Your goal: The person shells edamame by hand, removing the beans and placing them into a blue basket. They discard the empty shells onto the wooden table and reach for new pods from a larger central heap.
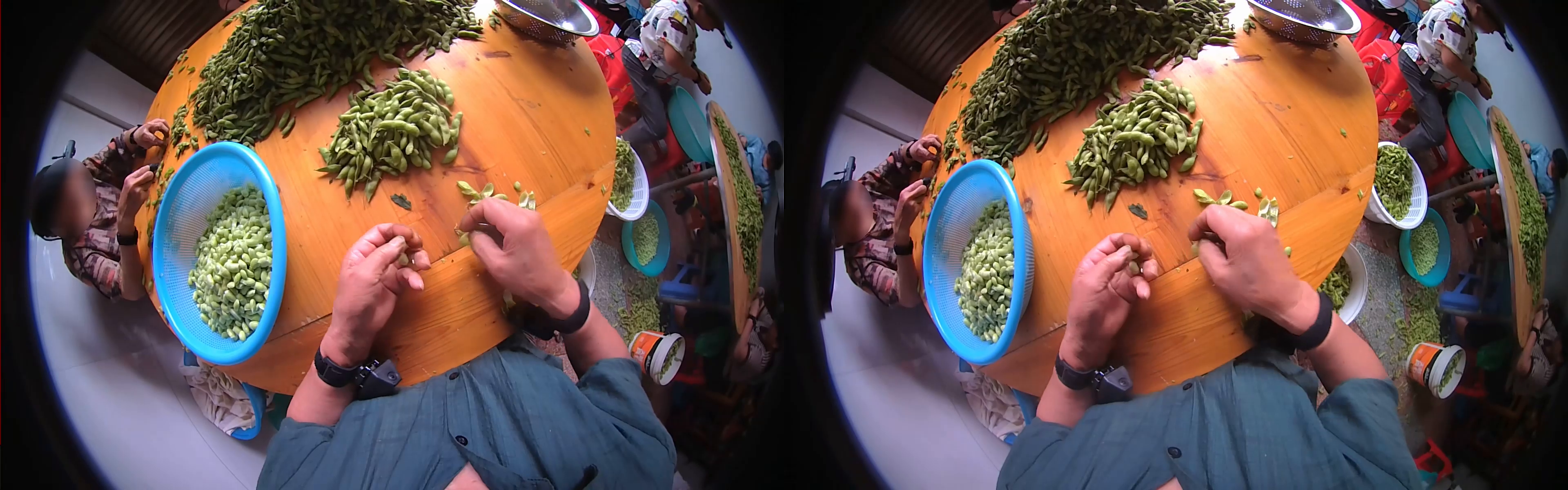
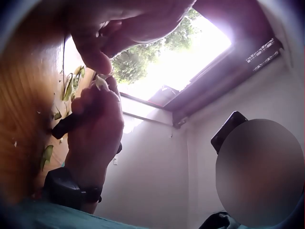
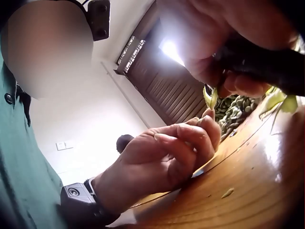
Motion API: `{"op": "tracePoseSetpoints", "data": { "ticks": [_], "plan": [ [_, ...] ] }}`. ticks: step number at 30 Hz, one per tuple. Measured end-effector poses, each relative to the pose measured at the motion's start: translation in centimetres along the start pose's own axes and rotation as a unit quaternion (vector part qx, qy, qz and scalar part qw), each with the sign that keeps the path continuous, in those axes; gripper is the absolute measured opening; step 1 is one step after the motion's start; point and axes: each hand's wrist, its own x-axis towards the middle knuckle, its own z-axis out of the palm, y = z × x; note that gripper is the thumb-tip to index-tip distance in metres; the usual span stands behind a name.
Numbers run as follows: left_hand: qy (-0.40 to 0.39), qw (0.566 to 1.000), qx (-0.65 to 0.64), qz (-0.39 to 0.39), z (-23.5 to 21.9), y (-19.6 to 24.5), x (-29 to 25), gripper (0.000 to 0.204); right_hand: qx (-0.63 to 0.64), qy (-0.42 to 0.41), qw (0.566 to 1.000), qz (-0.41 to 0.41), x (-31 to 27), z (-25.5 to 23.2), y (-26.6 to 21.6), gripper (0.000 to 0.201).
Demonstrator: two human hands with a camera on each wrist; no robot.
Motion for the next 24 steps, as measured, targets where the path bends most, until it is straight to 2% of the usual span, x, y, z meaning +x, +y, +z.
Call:
{"op": "tracePoseSetpoints", "data": {
  "ticks": [1, 2, 4, 5, 6, 8, 10, 11, 12, 13, 14, 16, 17, 18, 20, 21, 23, 24],
  "plan": [
    [0.021, 1.0, -0.004, 0.005, 0.3, 0.3, 0.0, 0.015, -0.072, -0.013, 0.997, -0.01, -0.1, -0.6, 0.1, 0.008],
    [0.021, 1.0, -0.004, 0.007, 0.2, 0.6, 0.0, 0.015, -0.071, -0.013, 0.997, -0.012, 0.0, -0.8, 0.2, 0.008],
    [0.022, 0.999, -0.01, 0.031, 0.0, 1.2, 0.0, 0.013, -0.163, 0.019, 0.985, -0.061, 0.3, -1.0, 0.4, 0.011],
    [0.052, 0.997, 0.017, 0.046, 0.6, 1.3, -0.2, 0.015, -0.162, 0.02, 0.985, -0.062, 0.7, -0.8, 0.3, 0.011],
    [0.052, 0.997, 0.019, 0.047, 1.0, 1.7, -0.2, 0.015, -0.194, -0.005, 0.976, -0.1, 1.3, -0.3, 0.0, 0.015],
    [0.084, 0.988, 0.119, 0.043, 1.6, 2.3, -0.1, 0.014, -0.242, -0.035, 0.951, -0.187, 2.4, 1.0, -0.4, 0.026],
    [0.068, 0.988, 0.134, 0.046, 2.0, 2.6, 0.5, 0.013, -0.286, -0.098, 0.934, -0.191, 3.4, 2.2, -1.0, 0.038],
    [0.09, 0.961, 0.238, 0.107, 2.5, 2.6, 1.1, 0.013, -0.285, -0.096, 0.934, -0.194, 3.7, 2.3, -1.0, 0.038],
    [0.111, 0.92, 0.338, 0.167, 2.9, 2.8, 1.8, 0.013, -0.303, -0.13, 0.925, -0.19, 4.0, 2.4, -1.0, 0.039],
    [0.115, 0.862, 0.427, 0.246, 2.4, 2.7, 3.0, 0.016, -0.322, -0.164, 0.914, -0.186, 4.3, 2.4, -1.0, 0.04],
    [0.115, 0.861, 0.429, 0.247, 2.6, 3.1, 3.5, 0.016, -0.321, -0.162, 0.914, -0.187, 4.4, 2.1, -0.8, 0.04],
    [0.176, 0.765, 0.577, 0.228, 3.6, 3.9, 4.6, 0.017, -0.337, -0.144, 0.916, -0.161, 4.3, 0.9, 0.1, 0.031],
    [0.184, 0.739, 0.614, 0.205, 3.6, 4.1, 5.4, 0.024, -0.334, -0.099, 0.922, -0.167, 4.0, 0.6, 1.3, 0.033],
    [0.184, 0.739, 0.615, 0.206, 3.4, 4.1, 6.2, 0.024, -0.332, -0.095, 0.925, -0.157, 3.5, -0.4, 1.8, 0.033],
    [0.177, 0.634, 0.699, 0.278, 2.3, 3.4, 7.9, 0.028, -0.328, -0.063, 0.933, -0.132, 1.9, -1.8, 2.2, 0.031],
    [0.166, 0.584, 0.712, 0.352, 1.8, 3.2, 8.7, 0.024, -0.329, -0.062, 0.933, -0.131, 1.2, -2.2, 2.1, 0.031],
    [0.171, 0.589, 0.708, 0.35, 0.9, 2.8, 9.2, 0.023, -0.244, -0.073, 0.961, -0.104, 0.0, -2.9, 1.7, 0.025],
    [0.177, 0.593, 0.705, 0.347, 0.9, 2.8, 9.2, 0.021, -0.244, -0.073, 0.961, -0.103, -0.4, -3.0, 1.5, 0.025]
  ]
}}
